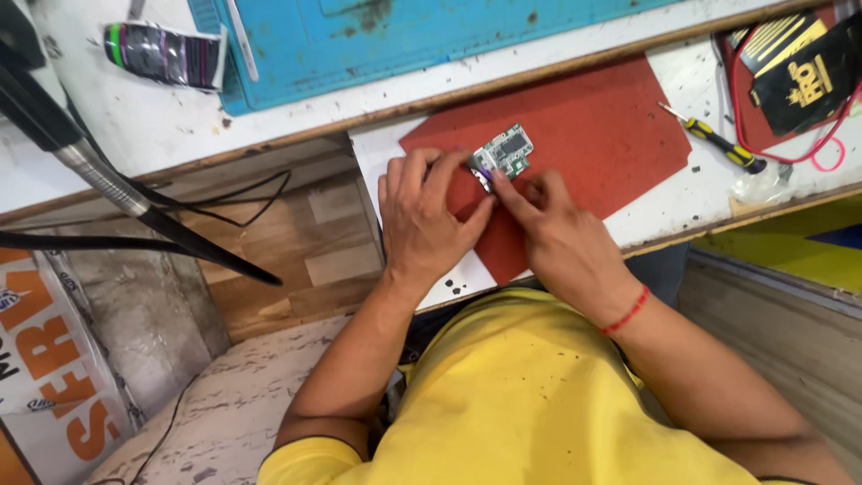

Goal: The person uses a toothbrush to scrub a small circuit board placed on a red mat. They then use a hot air gun to apply heat to the board while holding it steady with their other hand.

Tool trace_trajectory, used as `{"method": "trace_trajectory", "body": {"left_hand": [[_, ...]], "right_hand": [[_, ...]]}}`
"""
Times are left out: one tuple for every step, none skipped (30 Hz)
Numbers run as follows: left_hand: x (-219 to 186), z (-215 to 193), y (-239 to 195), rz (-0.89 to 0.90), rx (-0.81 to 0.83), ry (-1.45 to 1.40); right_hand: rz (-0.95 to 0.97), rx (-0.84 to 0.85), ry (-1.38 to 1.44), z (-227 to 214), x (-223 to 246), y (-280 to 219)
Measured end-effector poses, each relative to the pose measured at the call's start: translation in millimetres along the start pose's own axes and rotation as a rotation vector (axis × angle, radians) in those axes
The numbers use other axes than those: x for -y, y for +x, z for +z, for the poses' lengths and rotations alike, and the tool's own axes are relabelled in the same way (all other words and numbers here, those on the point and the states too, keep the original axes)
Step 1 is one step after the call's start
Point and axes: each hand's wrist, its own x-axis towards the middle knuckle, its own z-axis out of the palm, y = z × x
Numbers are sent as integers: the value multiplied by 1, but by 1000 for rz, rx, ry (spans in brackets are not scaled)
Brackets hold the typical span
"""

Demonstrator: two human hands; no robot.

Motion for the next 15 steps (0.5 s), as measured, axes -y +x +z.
{"method": "trace_trajectory", "body": {"left_hand": [[-2,-1,0,9,-2,5],[-4,-2,-1,18,-4,10],[-5,-2,1,20,-12,20],[-3,0,7,30,-26,38],[-2,0,6,32,-4,52],[-2,1,2,34,18,65],[-3,1,4,43,12,54],[-5,0,5,51,6,44],[-7,-1,3,40,-9,35],[-4,-1,7,45,-16,38],[-3,1,6,29,-13,38],[-4,1,3,13,-9,38],[-4,0,3,8,-14,43],[-6,0,3,3,-18,47],[-7,0,3,2,-11,46]], "right_hand": [[22,-50,-7,-1,-5,-1],[43,-100,-13,0,-14,-9],[54,-148,-17,-2,-19,-9],[26,-118,-36,-4,-22,-4],[24,-69,-40,-3,-19,-10],[22,-20,-43,-3,-16,-15],[42,-40,-46,-7,-19,-12],[62,-60,-48,-11,-23,-10],[67,-65,-54,-14,-26,-7],[59,-70,-77,-17,-26,-1],[53,-52,-97,-20,-27,-2],[46,-33,-117,-21,-27,-4],[31,-12,-116,-18,-30,-5],[17,9,-115,-19,-29,-6],[15,30,-112,-19,-28,-9]]}}
